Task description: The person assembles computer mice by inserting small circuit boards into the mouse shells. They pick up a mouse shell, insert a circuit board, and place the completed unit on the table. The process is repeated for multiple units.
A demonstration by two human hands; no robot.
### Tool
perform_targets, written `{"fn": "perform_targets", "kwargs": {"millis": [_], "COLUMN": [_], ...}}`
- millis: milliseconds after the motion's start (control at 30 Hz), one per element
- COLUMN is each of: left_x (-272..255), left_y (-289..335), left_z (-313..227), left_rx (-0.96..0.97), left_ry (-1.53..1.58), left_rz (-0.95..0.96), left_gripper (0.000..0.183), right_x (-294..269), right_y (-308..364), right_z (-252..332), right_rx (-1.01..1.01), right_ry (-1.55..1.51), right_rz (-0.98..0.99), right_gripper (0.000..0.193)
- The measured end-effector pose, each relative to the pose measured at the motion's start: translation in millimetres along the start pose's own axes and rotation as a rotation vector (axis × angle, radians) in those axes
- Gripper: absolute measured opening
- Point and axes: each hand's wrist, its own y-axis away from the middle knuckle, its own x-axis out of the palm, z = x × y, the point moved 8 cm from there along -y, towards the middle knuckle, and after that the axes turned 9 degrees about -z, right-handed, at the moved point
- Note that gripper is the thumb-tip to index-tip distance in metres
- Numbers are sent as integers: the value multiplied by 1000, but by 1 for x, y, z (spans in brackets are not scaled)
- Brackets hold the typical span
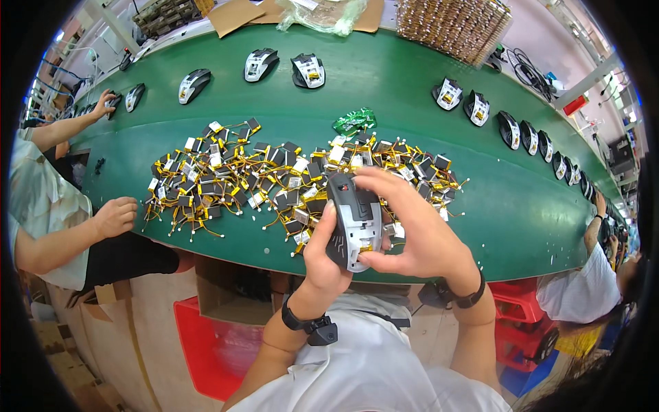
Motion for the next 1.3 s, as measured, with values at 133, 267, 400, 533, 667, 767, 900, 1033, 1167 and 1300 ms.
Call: {"fn": "perform_targets", "kwargs": {"millis": [133,267,400,533,667,767,900,1033,1167,1300], "left_x": [-5,-7,-13,-31,-8,-9,-20,-43,-43,-55], "left_y": [7,6,-1,-4,-2,-6,-5,-6,-3,3], "left_z": [1,5,9,14,8,1,-4,-8,-9,-10], "left_rx": [-31,-47,-49,78,70,130,114,116,117,59], "left_ry": [-48,-13,127,-56,23,-70,-96,-163,-147,-333], "left_rz": [-43,-137,174,-166,-178,-87,-270,-128,-206,-170], "left_gripper": [52,53,52,54,60,60,60,60,58,63], "right_x": [8,5,5,-1,-4,-10,-7,-2,4,7], "right_y": [2,-1,14,19,10,10,6,-1,-5,-7], "right_z": [4,-5,-6,-1,5,4,1,5,5,5], "right_rx": [-84,-54,-80,-124,-252,-240,-242,-254,-304,-286], "right_ry": [78,-88,-164,-37,4,-53,-72,-135,-128,-116], "right_rz": [154,188,114,-16,18,58,81,100,116,38], "right_gripper": [81,97,118,111,121,110,102,101,100,99]}}
